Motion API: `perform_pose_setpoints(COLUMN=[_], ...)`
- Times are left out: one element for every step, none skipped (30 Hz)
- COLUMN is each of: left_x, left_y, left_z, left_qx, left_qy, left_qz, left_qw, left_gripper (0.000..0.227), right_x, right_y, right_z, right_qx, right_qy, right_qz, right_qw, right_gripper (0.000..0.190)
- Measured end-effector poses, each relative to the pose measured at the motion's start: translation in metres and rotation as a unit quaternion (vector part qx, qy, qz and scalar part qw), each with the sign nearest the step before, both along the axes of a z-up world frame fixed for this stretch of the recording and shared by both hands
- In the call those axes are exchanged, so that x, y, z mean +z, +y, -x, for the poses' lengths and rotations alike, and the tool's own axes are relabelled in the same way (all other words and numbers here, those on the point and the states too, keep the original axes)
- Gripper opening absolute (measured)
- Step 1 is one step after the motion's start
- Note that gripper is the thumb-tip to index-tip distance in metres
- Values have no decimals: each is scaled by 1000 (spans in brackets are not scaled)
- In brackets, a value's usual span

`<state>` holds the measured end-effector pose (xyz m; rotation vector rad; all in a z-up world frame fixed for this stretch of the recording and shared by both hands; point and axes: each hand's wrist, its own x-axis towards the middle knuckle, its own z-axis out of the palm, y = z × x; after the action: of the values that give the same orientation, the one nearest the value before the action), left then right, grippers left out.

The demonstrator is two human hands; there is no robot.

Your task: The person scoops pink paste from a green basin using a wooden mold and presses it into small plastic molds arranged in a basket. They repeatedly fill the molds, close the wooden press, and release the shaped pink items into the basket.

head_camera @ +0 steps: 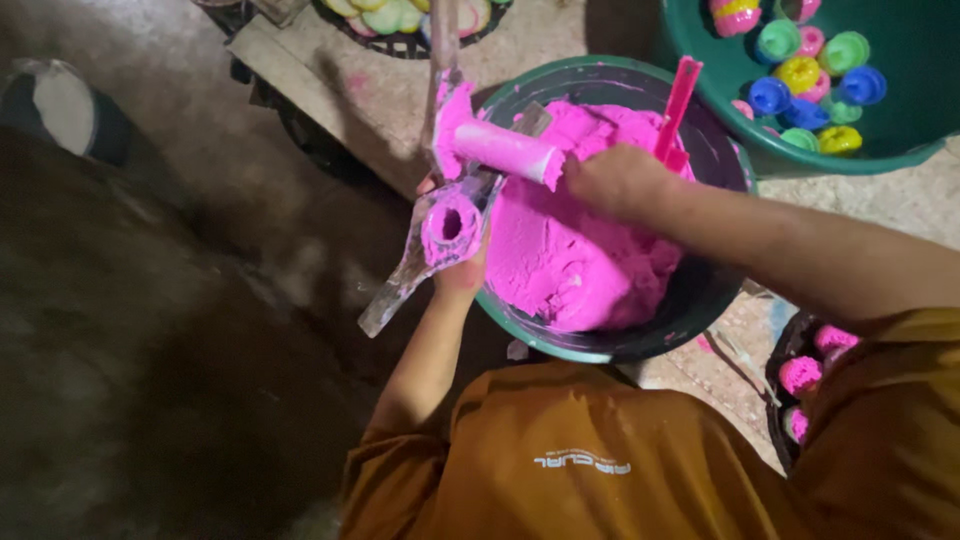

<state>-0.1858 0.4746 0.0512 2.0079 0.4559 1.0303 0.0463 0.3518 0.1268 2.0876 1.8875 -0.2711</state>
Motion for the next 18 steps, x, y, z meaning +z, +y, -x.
perform_pose_setpoints(left_x=[1,0,-1,-3,-4,-5,-6,-4,-2,1,4,9,15,21,28,34,40,45], left_y=[2,2,3,3,3,2,1,1,1,0,-2,-2,-2,1,4,8,12,17], left_z=[-2,-3,-3,-3,-3,-4,-4,-5,-7,-7,-7,-8,-9,-10,-11,-11,-11,-13], left_qx=[3,18,25,27,29,29,31,33,35,33,32,31,31,33,37,43,53,56], left_qy=[4,15,21,29,34,37,41,44,49,53,57,60,63,64,58,47,30,13], left_qz=[-5,-37,-52,-57,-58,-57,-54,-50,-47,-44,-38,-33,-28,-23,-20,-20,-17,-36], left_qw=[1000,999,998,998,997,997,997,997,997,997,997,997,997,997,997,998,998,998], left_gripper=[25,24,24,24,24,24,24,24,24,24,25,25,25,25,25,25,25,26], right_x=[-4,-7,-9,-8,-6,-2,4,11,18,24,30,37,45,53,63,74,87,101], right_y=[0,-2,-4,-9,-14,-20,-26,-32,-39,-48,-58,-69,-78,-86,-94,-102,-109,-115], right_z=[3,8,14,20,26,32,38,43,48,54,59,64,68,71,74,76,77,76], right_qx=[13,23,33,40,41,42,44,36,28,19,-22,-62,-103,-107,-112,-117,-123,-131], right_qy=[1,2,4,7,20,32,43,64,85,107,145,183,220,225,231,240,245,248], right_qz=[-3,3,10,17,30,42,54,58,61,66,70,74,77,84,90,98,96,94], right_qw=[1000,1000,999,999,999,998,997,996,994,992,987,978,967,965,962,959,957,955], right_gripper=[25,24,24,24,23,23,23,25,28,32,36,40,43,43,43,43,43,43])
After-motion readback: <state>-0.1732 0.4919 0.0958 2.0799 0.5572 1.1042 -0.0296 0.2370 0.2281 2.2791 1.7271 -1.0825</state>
